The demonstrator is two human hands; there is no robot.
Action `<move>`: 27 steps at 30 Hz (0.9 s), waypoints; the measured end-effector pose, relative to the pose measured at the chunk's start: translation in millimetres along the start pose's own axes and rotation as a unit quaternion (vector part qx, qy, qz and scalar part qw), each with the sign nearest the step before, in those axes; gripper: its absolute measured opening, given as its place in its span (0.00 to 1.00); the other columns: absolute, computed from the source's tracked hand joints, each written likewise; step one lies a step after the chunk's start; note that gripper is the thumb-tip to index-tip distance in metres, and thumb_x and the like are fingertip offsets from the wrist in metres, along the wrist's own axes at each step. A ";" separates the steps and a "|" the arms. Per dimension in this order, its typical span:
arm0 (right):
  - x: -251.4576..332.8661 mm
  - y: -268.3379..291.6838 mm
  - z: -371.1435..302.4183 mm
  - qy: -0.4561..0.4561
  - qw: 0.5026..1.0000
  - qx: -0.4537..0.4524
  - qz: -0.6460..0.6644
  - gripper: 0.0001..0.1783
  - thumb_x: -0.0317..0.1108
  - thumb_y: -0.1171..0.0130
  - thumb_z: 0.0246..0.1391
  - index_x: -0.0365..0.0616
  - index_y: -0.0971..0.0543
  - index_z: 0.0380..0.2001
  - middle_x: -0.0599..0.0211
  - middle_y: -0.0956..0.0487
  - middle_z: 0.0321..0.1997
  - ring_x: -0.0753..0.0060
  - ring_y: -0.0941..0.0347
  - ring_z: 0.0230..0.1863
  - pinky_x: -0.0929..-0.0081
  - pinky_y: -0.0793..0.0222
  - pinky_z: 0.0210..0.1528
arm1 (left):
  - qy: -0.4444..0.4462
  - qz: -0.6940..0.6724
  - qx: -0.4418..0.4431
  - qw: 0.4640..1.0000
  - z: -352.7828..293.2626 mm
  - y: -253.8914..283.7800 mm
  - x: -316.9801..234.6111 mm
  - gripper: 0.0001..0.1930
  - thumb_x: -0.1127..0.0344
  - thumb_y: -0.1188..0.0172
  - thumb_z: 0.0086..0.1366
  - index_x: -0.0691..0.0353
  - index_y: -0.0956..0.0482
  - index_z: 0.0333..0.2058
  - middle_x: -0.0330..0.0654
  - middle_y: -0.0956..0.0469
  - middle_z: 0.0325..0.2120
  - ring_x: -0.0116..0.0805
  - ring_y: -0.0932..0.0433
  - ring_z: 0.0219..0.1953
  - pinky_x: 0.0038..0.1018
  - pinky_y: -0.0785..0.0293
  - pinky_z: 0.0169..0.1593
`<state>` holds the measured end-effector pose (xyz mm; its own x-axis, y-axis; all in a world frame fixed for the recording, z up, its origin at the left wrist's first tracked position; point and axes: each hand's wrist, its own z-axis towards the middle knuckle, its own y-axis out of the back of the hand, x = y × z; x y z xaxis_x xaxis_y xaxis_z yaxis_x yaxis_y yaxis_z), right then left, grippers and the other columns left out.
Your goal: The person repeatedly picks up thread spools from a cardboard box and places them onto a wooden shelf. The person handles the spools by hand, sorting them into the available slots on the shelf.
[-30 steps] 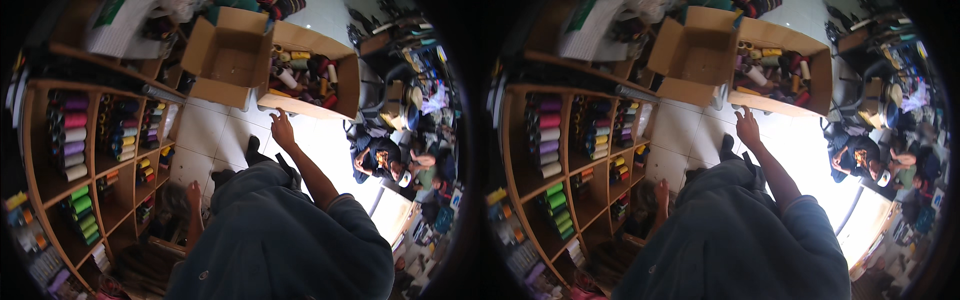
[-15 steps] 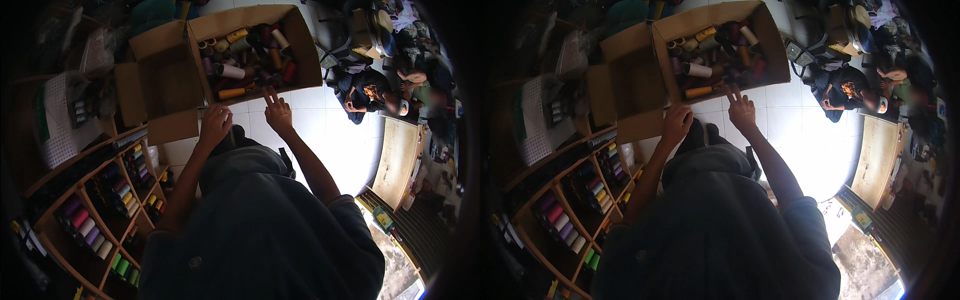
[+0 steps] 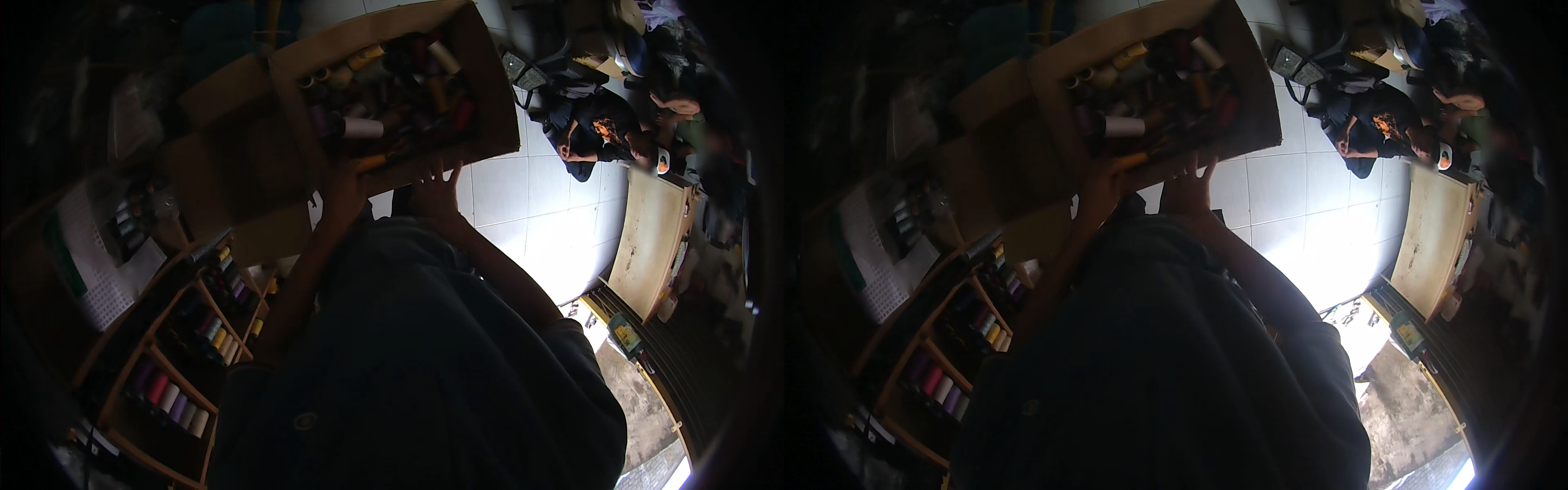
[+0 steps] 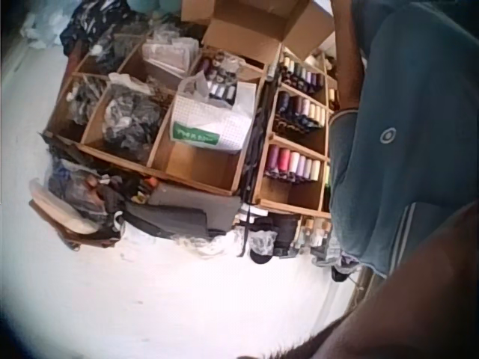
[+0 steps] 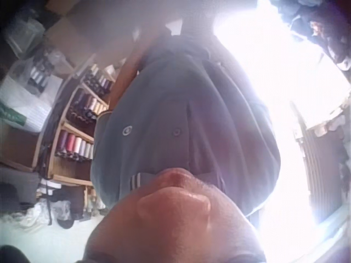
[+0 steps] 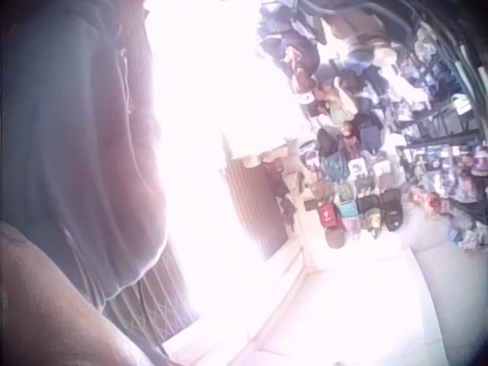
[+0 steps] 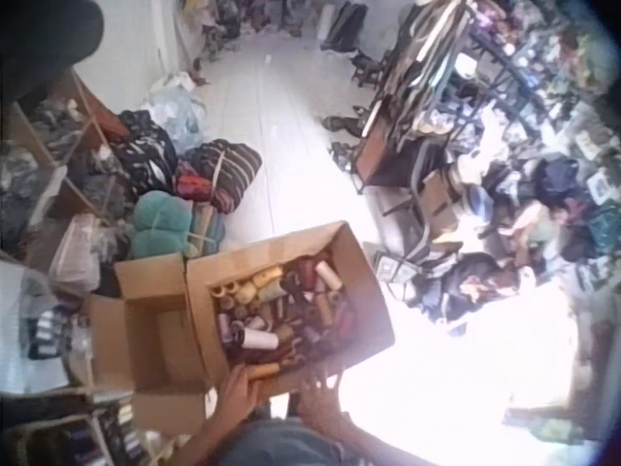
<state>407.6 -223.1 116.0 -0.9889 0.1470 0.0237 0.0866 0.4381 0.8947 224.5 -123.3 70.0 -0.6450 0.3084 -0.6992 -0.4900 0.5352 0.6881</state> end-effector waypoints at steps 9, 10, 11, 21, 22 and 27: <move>4.1 20.3 49.5 0.263 0.868 0.252 0.338 0.26 0.39 0.46 0.50 0.42 0.32 0.53 0.47 0.27 0.51 0.46 0.30 0.53 0.51 0.34 0.53 | 0.005 0.240 0.019 0.971 93.9 -36.3 24.7 0.38 0.67 0.34 0.46 0.58 0.37 0.59 0.50 0.46 0.63 0.58 0.42 0.61 0.52 0.42 0.61; -5.2 14.2 52.8 0.259 0.855 0.285 0.346 0.26 0.38 0.46 0.50 0.42 0.32 0.53 0.47 0.27 0.51 0.46 0.30 0.53 0.51 0.33 0.53 | 0.009 0.255 0.028 0.966 96.3 -48.5 37.1 0.38 0.67 0.35 0.47 0.58 0.37 0.59 0.50 0.46 0.63 0.58 0.41 0.61 0.52 0.44 0.62; -21.3 9.2 58.0 0.256 0.846 0.314 0.347 0.26 0.38 0.45 0.50 0.42 0.32 0.53 0.47 0.27 0.51 0.46 0.30 0.53 0.51 0.33 0.52 | -0.003 0.285 -0.014 0.958 99.4 -60.4 49.8 0.37 0.68 0.37 0.48 0.56 0.37 0.59 0.50 0.44 0.62 0.58 0.40 0.60 0.52 0.43 0.62; -127.1 -10.1 169.7 0.165 0.936 0.272 0.151 0.26 0.36 0.44 0.49 0.42 0.32 0.53 0.47 0.27 0.51 0.45 0.28 0.49 0.53 0.30 0.49 | 0.179 0.024 -0.153 0.972 96.8 -67.7 32.6 0.36 0.57 0.30 0.45 0.62 0.33 0.52 0.52 0.26 0.46 0.47 0.26 0.49 0.38 0.30 0.53; -126.6 -25.8 177.9 0.184 0.942 0.232 0.161 0.26 0.36 0.44 0.49 0.42 0.32 0.53 0.47 0.27 0.51 0.45 0.28 0.49 0.53 0.29 0.48 | 0.269 -0.058 -0.155 0.949 98.5 -61.5 22.1 0.35 0.56 0.30 0.46 0.63 0.33 0.52 0.53 0.26 0.46 0.47 0.26 0.50 0.37 0.30 0.53; -106.0 -109.0 202.9 0.288 0.930 0.081 0.213 0.21 0.36 0.47 0.53 0.45 0.32 0.51 0.52 0.23 0.43 0.48 0.23 0.43 0.53 0.27 0.43 | 0.374 -0.268 -0.234 0.856 99.9 -51.7 23.8 0.39 0.46 0.33 0.51 0.71 0.34 0.53 0.57 0.27 0.46 0.44 0.25 0.44 0.34 0.29 0.49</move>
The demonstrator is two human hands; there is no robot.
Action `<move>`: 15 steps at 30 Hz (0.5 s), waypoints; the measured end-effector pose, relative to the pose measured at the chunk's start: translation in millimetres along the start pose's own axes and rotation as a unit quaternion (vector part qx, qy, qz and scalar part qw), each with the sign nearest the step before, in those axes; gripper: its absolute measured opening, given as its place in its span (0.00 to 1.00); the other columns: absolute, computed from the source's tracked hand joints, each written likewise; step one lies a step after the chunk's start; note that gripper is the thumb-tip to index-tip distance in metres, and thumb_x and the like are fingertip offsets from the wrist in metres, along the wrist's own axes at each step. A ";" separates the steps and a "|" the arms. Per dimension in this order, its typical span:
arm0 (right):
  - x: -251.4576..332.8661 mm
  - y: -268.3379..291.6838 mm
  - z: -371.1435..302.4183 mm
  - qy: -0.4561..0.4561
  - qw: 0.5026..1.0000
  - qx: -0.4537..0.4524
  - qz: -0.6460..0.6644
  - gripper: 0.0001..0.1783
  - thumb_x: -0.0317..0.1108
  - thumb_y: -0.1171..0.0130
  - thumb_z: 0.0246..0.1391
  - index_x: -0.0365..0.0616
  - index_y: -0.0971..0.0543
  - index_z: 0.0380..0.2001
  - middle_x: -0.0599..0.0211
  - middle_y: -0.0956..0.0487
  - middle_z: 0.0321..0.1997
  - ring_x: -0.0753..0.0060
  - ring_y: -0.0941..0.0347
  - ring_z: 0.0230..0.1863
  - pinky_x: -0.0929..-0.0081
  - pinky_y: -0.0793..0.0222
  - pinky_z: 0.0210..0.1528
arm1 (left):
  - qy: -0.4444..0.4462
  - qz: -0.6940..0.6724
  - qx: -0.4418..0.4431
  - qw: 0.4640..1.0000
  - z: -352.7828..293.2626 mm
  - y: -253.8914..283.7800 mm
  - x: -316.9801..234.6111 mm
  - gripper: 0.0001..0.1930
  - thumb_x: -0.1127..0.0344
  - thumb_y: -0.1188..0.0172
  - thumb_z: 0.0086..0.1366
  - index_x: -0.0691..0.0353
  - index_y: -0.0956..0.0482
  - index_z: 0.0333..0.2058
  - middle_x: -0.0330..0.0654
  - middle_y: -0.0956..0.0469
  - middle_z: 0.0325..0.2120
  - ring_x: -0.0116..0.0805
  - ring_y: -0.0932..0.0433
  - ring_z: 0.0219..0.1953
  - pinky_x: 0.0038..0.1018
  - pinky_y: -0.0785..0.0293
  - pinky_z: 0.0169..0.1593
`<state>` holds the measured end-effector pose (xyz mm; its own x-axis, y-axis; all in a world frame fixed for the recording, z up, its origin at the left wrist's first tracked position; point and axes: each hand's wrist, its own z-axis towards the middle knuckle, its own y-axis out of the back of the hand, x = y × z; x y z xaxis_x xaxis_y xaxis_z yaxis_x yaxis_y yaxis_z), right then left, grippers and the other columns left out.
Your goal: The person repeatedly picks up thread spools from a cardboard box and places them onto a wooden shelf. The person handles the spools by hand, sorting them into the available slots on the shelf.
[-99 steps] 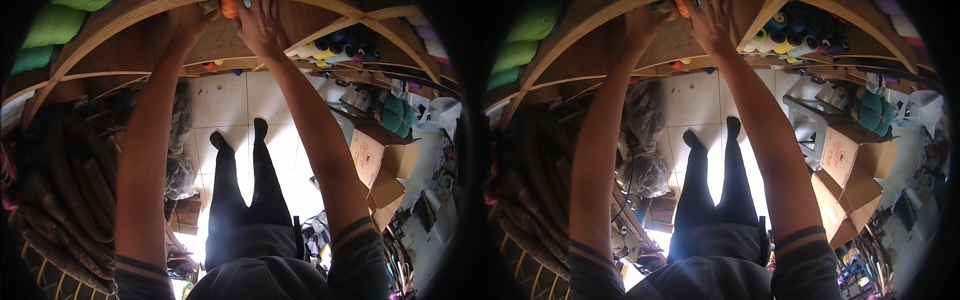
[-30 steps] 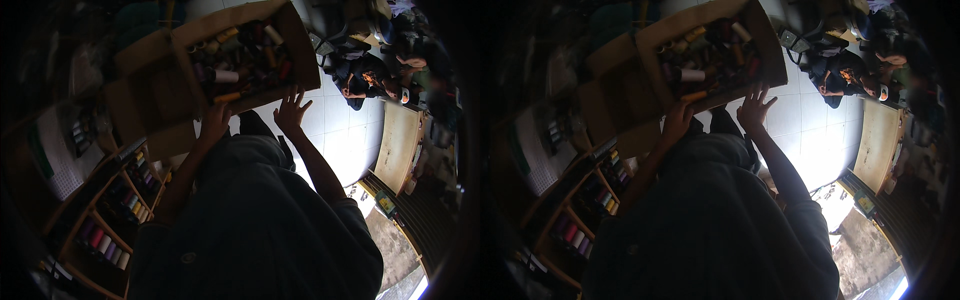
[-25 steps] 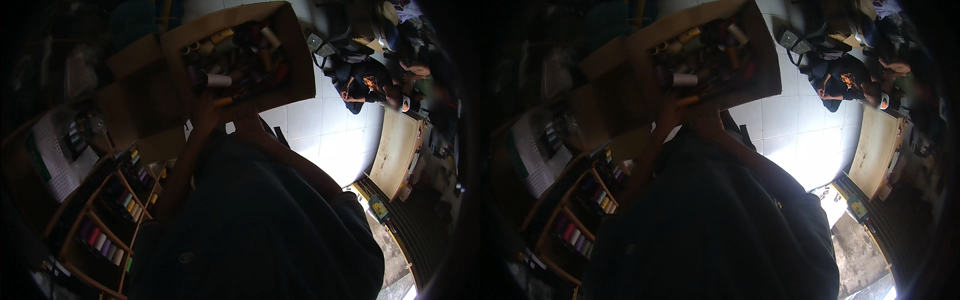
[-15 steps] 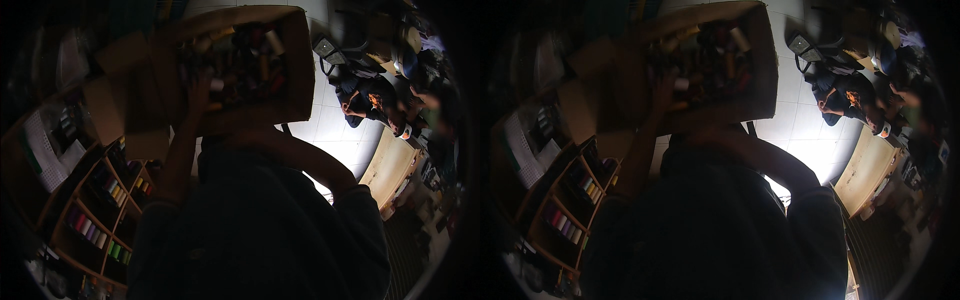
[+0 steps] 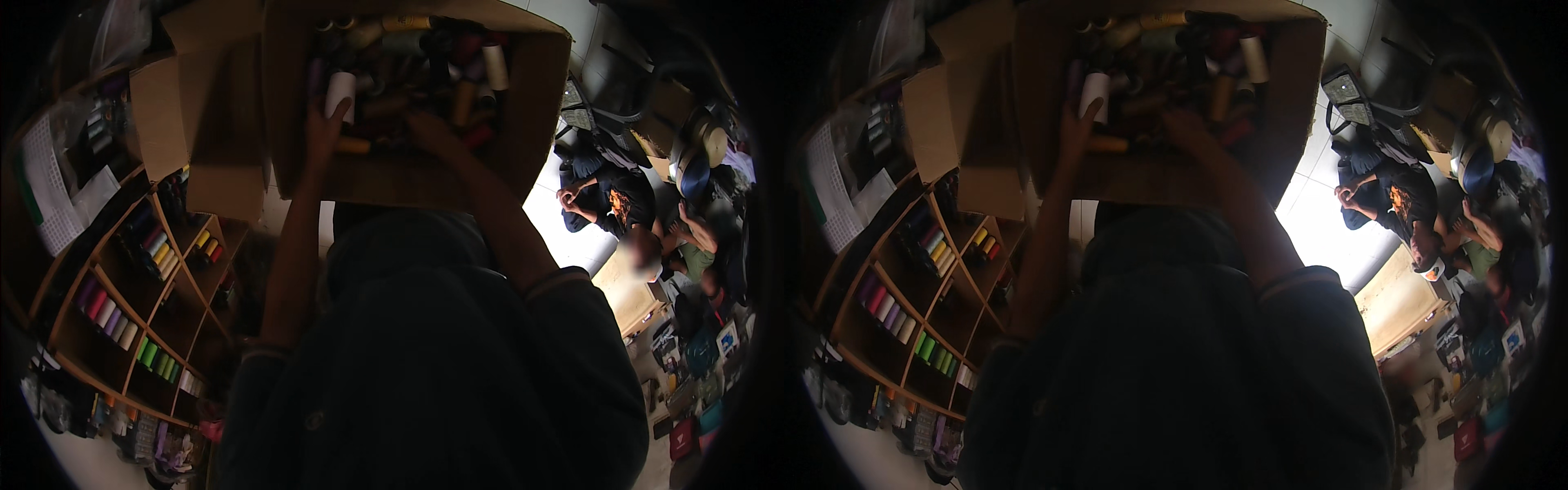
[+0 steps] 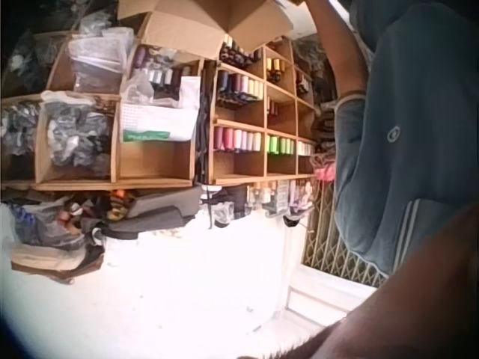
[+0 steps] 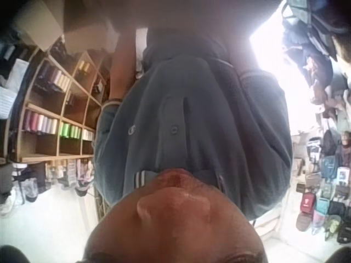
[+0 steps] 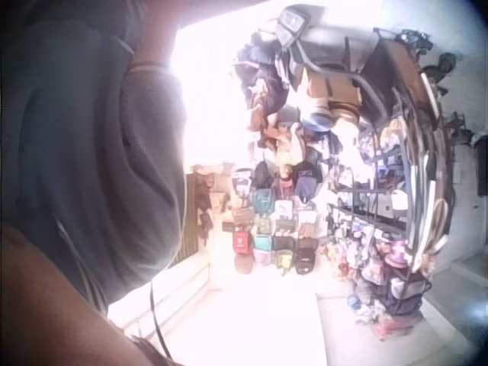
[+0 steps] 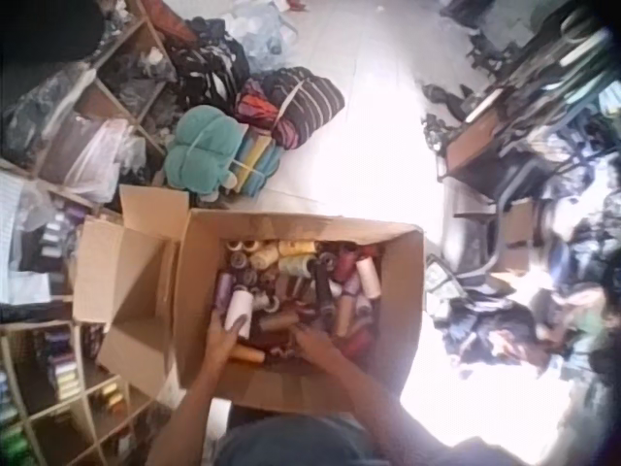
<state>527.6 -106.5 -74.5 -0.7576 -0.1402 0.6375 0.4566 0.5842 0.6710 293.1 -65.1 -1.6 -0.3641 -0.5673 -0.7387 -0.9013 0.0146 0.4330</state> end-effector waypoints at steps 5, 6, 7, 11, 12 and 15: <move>10.6 -17.2 13.9 -0.072 0.991 0.111 -0.023 0.26 0.38 0.40 0.48 0.43 0.31 0.51 0.49 0.25 0.46 0.47 0.26 0.47 0.55 0.29 0.48 | 0.093 -0.118 0.027 0.988 16.8 -2.2 -14.7 0.40 0.46 0.34 0.51 0.69 0.35 0.55 0.52 0.25 0.42 0.35 0.23 0.33 0.26 0.27 0.32; 8.7 -18.3 15.7 -0.082 0.989 0.121 -0.038 0.27 0.39 0.39 0.47 0.42 0.30 0.51 0.49 0.25 0.47 0.47 0.26 0.47 0.55 0.29 0.48 | 0.120 -0.127 0.045 0.984 14.4 -1.8 -33.6 0.39 0.47 0.34 0.51 0.67 0.35 0.56 0.49 0.25 0.40 0.32 0.24 0.31 0.23 0.29 0.28; 13.3 -15.9 18.3 -0.087 0.986 0.132 -0.054 0.28 0.40 0.38 0.46 0.42 0.30 0.50 0.49 0.25 0.47 0.47 0.27 0.47 0.55 0.29 0.49 | 0.129 -0.131 0.055 0.981 15.5 -1.6 -38.9 0.39 0.47 0.34 0.51 0.65 0.35 0.56 0.49 0.25 0.41 0.32 0.24 0.32 0.23 0.29 0.28; 36.6 14.6 19.5 -0.073 0.987 0.137 0.033 0.31 0.43 0.34 0.41 0.44 0.28 0.50 0.48 0.26 0.50 0.49 0.28 0.51 0.58 0.30 0.52 | 0.119 -0.128 0.075 0.982 24.5 -6.2 -40.9 0.37 0.51 0.32 0.50 0.60 0.34 0.56 0.47 0.27 0.44 0.32 0.24 0.37 0.25 0.28 0.31; 34.9 13.5 18.6 -0.068 0.991 0.091 0.070 0.32 0.43 0.32 0.39 0.46 0.27 0.50 0.49 0.28 0.52 0.49 0.30 0.53 0.59 0.31 0.54 | 0.103 -0.120 0.079 0.984 27.5 -10.1 -41.9 0.36 0.53 0.32 0.50 0.59 0.34 0.56 0.46 0.27 0.45 0.32 0.24 0.38 0.25 0.27 0.32; 33.4 13.5 17.5 -0.021 0.988 -0.047 0.145 0.31 0.42 0.30 0.34 0.48 0.25 0.47 0.49 0.35 0.61 0.47 0.38 0.61 0.56 0.36 0.59 | 0.064 -0.107 0.116 0.985 30.2 -19.8 -42.3 0.34 0.62 0.31 0.48 0.57 0.33 0.55 0.46 0.30 0.49 0.34 0.26 0.44 0.26 0.26 0.37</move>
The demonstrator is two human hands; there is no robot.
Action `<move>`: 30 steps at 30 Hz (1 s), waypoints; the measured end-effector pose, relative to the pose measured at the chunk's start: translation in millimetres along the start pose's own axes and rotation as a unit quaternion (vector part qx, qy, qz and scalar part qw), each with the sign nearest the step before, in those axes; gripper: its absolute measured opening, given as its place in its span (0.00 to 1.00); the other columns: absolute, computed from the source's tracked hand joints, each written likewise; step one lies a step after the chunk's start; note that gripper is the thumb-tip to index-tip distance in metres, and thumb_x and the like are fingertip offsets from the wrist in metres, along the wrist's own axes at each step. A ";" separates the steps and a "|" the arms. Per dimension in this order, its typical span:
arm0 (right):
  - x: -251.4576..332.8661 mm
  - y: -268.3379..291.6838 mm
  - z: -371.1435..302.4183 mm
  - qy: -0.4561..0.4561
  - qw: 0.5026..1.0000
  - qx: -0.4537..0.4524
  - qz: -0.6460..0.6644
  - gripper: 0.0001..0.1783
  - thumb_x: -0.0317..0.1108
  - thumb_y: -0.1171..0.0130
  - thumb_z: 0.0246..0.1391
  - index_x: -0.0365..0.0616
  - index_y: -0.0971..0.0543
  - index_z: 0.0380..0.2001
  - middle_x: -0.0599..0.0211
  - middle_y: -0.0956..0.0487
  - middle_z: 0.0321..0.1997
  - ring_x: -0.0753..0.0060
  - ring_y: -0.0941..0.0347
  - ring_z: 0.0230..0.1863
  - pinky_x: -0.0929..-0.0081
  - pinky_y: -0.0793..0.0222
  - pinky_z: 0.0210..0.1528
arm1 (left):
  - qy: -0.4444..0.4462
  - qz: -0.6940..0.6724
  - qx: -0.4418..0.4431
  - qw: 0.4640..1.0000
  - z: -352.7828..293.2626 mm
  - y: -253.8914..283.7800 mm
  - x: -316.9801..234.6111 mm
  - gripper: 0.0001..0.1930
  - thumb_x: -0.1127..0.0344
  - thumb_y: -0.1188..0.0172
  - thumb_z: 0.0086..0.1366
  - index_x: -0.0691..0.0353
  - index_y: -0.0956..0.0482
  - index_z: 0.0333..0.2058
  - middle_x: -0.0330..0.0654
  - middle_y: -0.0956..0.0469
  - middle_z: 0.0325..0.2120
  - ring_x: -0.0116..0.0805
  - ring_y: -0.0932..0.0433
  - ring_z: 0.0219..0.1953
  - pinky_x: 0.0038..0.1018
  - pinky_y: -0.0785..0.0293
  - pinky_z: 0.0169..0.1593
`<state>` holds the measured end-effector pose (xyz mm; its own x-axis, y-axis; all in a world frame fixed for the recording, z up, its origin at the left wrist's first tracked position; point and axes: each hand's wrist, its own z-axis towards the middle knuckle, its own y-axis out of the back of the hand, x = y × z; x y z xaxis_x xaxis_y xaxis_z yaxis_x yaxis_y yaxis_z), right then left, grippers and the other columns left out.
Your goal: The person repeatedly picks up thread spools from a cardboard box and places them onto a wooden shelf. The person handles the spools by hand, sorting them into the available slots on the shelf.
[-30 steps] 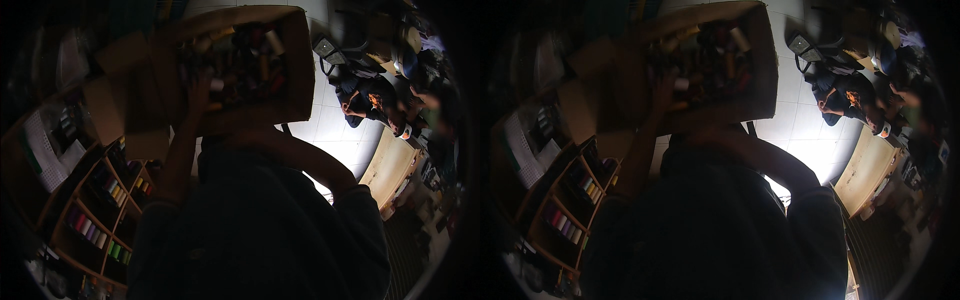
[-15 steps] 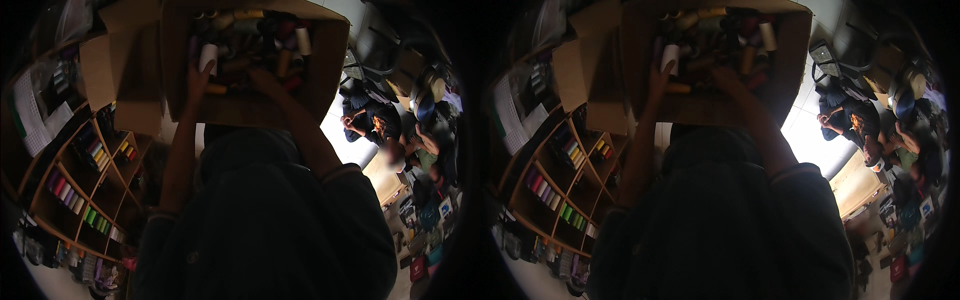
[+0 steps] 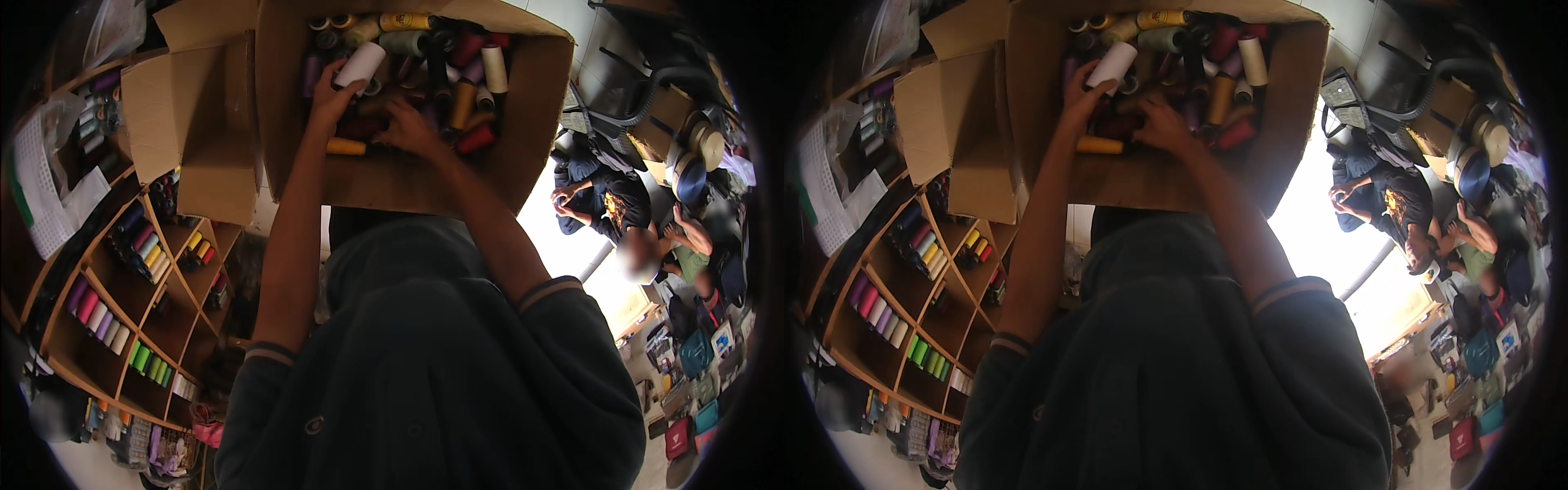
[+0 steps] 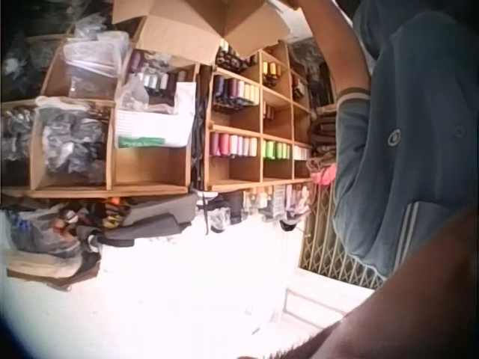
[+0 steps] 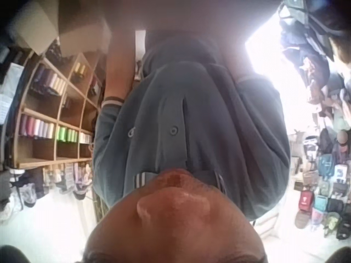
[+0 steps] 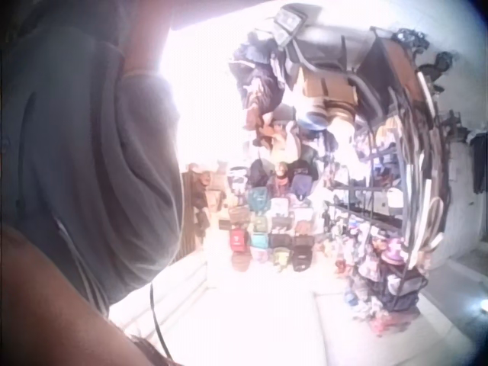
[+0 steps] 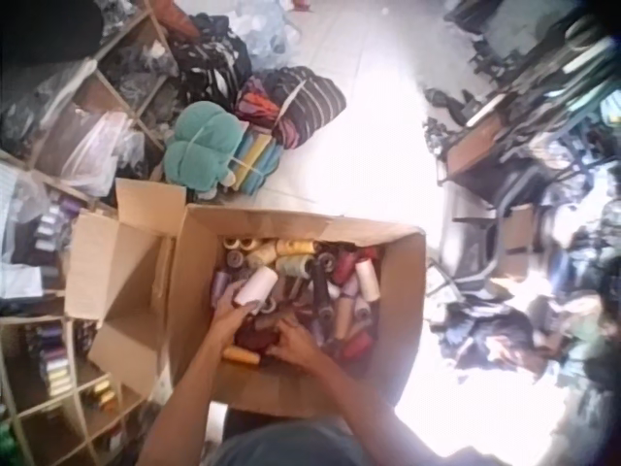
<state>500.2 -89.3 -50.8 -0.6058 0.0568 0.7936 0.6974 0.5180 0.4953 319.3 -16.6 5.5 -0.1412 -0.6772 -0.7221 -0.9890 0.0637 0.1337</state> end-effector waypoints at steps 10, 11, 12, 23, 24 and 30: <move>39.7 64.7 -19.4 0.107 0.978 -0.061 -0.168 0.25 0.38 0.29 0.29 0.49 0.23 0.37 0.57 0.53 0.71 0.37 0.59 0.70 0.32 0.57 0.65 | -0.060 0.048 0.040 0.996 1.2 -16.1 32.5 0.31 0.75 0.33 0.43 0.56 0.30 0.50 0.45 0.31 0.50 0.40 0.30 0.52 0.33 0.31 0.52; 37.5 67.6 -22.1 0.111 0.977 -0.050 -0.176 0.25 0.37 0.29 0.30 0.48 0.24 0.37 0.59 0.52 0.71 0.38 0.60 0.70 0.32 0.58 0.65 | -0.101 0.076 0.041 0.991 -0.4 -19.0 35.5 0.30 0.75 0.33 0.43 0.56 0.29 0.49 0.45 0.31 0.50 0.41 0.30 0.52 0.33 0.31 0.52; 36.3 68.5 -22.4 0.117 0.975 -0.039 -0.182 0.25 0.37 0.29 0.31 0.47 0.25 0.38 0.60 0.52 0.72 0.39 0.61 0.71 0.31 0.59 0.65 | -0.143 0.106 0.039 0.983 -1.2 -18.6 39.8 0.30 0.76 0.33 0.43 0.57 0.29 0.48 0.45 0.31 0.49 0.42 0.30 0.52 0.33 0.31 0.52; 20.1 43.7 -11.4 0.045 0.994 0.094 -0.025 0.31 0.40 0.35 0.38 0.48 0.32 0.48 0.60 0.38 0.65 0.45 0.39 0.61 0.45 0.44 0.61 | -0.216 0.313 0.037 0.924 -5.7 25.1 73.2 0.27 0.73 0.35 0.45 0.60 0.28 0.47 0.51 0.30 0.48 0.52 0.30 0.51 0.40 0.34 0.55; 19.9 40.8 -10.4 0.077 0.992 0.073 -0.063 0.30 0.38 0.35 0.38 0.47 0.32 0.47 0.59 0.38 0.65 0.46 0.40 0.62 0.47 0.44 0.62 | -0.217 0.341 -0.003 0.915 2.1 39.4 86.4 0.26 0.73 0.35 0.45 0.61 0.28 0.47 0.52 0.30 0.49 0.52 0.30 0.52 0.40 0.34 0.55; 15.2 32.4 1.1 0.146 0.971 0.023 -0.190 0.28 0.36 0.37 0.38 0.44 0.32 0.45 0.57 0.40 0.66 0.48 0.42 0.64 0.53 0.43 0.62 | -0.167 0.566 -0.002 0.807 3.1 51.7 97.9 0.24 0.72 0.35 0.46 0.63 0.28 0.46 0.53 0.32 0.50 0.53 0.30 0.50 0.43 0.31 0.53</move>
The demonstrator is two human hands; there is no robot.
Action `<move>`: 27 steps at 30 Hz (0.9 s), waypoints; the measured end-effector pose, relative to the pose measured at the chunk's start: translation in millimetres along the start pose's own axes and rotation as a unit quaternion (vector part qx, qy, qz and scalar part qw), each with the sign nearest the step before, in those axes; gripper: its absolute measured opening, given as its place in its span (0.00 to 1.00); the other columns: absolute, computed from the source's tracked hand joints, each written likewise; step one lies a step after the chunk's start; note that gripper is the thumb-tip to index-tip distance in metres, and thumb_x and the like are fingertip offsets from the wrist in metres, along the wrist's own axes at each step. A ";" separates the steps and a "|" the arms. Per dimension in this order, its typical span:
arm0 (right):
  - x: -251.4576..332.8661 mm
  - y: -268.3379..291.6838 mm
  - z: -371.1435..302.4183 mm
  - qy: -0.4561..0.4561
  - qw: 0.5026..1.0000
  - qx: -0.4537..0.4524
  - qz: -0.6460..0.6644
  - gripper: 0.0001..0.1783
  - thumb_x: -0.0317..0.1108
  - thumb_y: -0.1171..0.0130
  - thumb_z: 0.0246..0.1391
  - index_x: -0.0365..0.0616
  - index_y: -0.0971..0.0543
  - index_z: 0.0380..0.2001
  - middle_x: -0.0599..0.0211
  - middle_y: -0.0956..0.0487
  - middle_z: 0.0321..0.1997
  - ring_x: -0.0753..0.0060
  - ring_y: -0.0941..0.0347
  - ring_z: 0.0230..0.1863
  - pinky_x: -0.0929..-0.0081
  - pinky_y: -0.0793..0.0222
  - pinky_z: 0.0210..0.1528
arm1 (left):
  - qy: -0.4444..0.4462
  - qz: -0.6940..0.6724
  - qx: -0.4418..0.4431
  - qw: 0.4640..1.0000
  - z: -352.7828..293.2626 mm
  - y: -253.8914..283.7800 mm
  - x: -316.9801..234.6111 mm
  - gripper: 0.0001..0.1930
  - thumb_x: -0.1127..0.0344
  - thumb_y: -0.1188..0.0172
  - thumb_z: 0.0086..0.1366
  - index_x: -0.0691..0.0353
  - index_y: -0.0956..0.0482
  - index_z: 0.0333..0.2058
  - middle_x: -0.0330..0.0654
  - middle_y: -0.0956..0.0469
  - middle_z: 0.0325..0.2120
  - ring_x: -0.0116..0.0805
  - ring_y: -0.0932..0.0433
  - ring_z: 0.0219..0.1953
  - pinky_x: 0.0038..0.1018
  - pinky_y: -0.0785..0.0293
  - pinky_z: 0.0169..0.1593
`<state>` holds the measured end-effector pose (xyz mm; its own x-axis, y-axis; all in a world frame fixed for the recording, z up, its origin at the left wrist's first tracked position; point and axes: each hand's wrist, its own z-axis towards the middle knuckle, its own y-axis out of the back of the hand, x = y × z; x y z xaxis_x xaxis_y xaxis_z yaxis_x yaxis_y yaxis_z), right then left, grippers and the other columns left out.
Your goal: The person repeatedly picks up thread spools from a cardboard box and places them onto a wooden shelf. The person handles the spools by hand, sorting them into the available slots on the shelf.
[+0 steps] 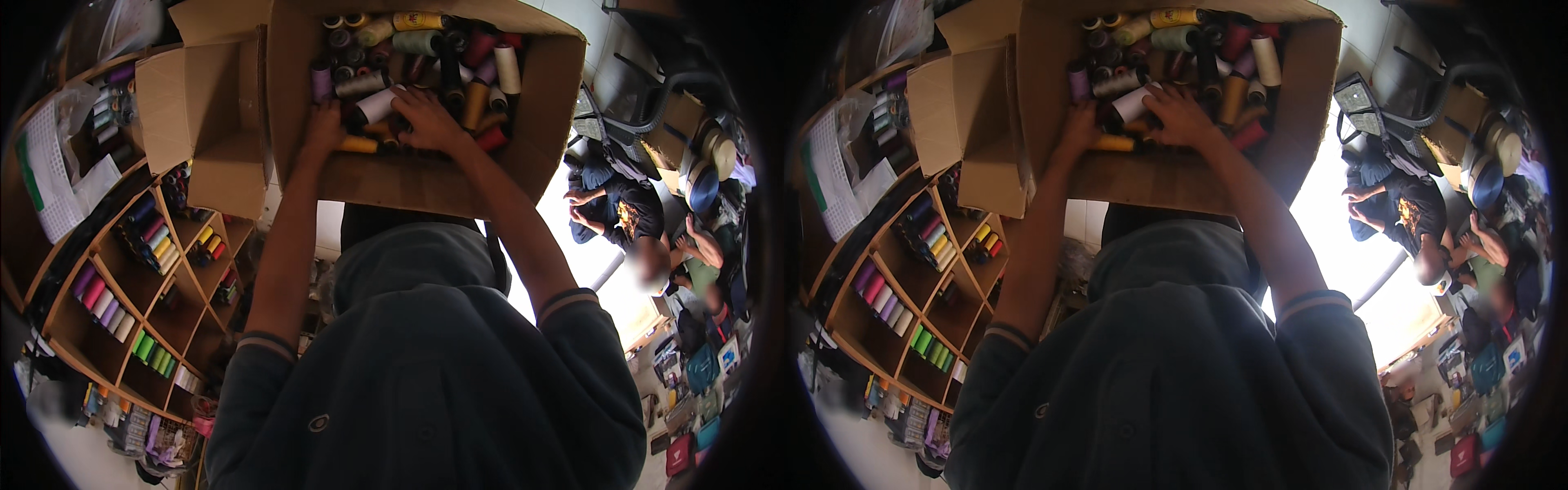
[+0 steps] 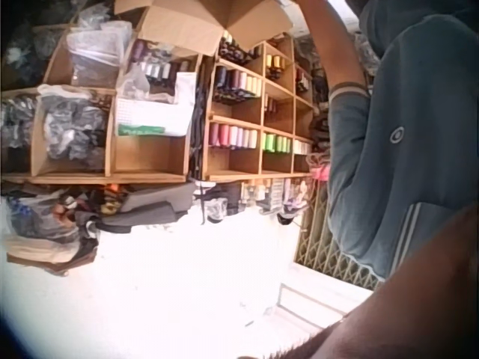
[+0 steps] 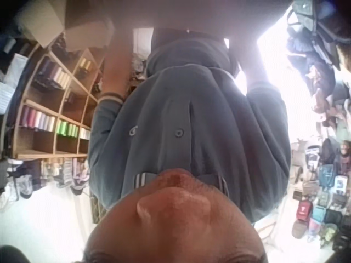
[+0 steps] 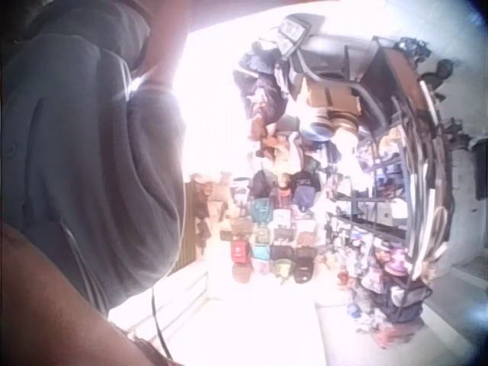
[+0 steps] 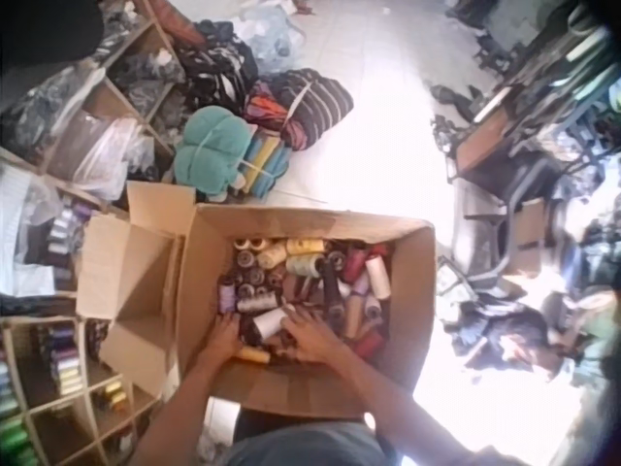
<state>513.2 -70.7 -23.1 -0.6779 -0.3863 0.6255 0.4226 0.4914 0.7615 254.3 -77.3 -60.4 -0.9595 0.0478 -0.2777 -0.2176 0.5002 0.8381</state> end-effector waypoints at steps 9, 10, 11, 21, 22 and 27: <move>-8.4 -8.3 6.0 -0.054 0.995 0.033 0.081 0.28 0.40 0.31 0.38 0.37 0.29 0.41 0.58 0.45 0.69 0.46 0.40 0.63 0.58 0.38 0.61 | 0.068 0.031 0.075 0.994 -5.3 1.5 -11.0 0.37 0.57 0.30 0.45 0.62 0.35 0.54 0.54 0.29 0.47 0.53 0.27 0.48 0.42 0.27 0.51; -10.4 -11.2 6.4 -0.064 0.993 0.017 0.102 0.29 0.40 0.30 0.38 0.36 0.28 0.41 0.57 0.44 0.69 0.45 0.40 0.63 0.59 0.38 0.61 | 0.072 0.004 0.090 0.993 -4.8 3.2 -14.2 0.39 0.54 0.30 0.46 0.63 0.36 0.55 0.54 0.27 0.46 0.52 0.26 0.48 0.42 0.27 0.51; -11.8 -13.9 4.7 -0.074 0.990 0.001 0.122 0.29 0.40 0.29 0.37 0.35 0.28 0.41 0.57 0.43 0.68 0.45 0.40 0.62 0.59 0.38 0.61 | 0.113 -0.025 0.101 0.988 -6.2 5.1 -17.1 0.40 0.53 0.31 0.46 0.64 0.36 0.55 0.54 0.25 0.44 0.52 0.25 0.48 0.42 0.27 0.51; -4.4 -5.1 0.9 -0.266 0.889 -0.131 0.349 0.36 0.44 0.28 0.37 0.39 0.29 0.48 0.49 0.29 0.55 0.53 0.31 0.56 0.65 0.34 0.56 | 0.205 -0.351 0.206 0.890 -17.0 76.9 -34.9 0.38 0.47 0.33 0.48 0.67 0.29 0.52 0.53 0.22 0.42 0.43 0.22 0.45 0.34 0.28 0.49; -0.8 3.5 2.1 -0.286 0.870 -0.112 0.386 0.36 0.44 0.28 0.37 0.38 0.29 0.49 0.50 0.27 0.52 0.53 0.29 0.54 0.65 0.33 0.54 | 0.207 -0.417 0.211 0.859 -21.1 82.5 -40.3 0.37 0.47 0.32 0.48 0.67 0.27 0.52 0.51 0.23 0.43 0.40 0.23 0.46 0.32 0.29 0.50; -0.3 -17.1 10.0 -0.292 0.812 -0.111 0.492 0.29 0.41 0.35 0.46 0.38 0.29 0.49 0.59 0.21 0.39 0.64 0.23 0.42 0.71 0.29 0.46 | 0.069 -0.587 0.187 0.785 -32.5 90.9 -58.5 0.32 0.51 0.33 0.51 0.65 0.26 0.52 0.46 0.26 0.48 0.33 0.28 0.49 0.27 0.32 0.52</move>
<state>500.1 -71.2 -37.9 -0.0873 0.5773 0.8119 0.9873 0.1588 -0.0068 284.8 -62.7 47.2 -0.1531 -0.7167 -0.6804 -0.9230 0.3497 -0.1607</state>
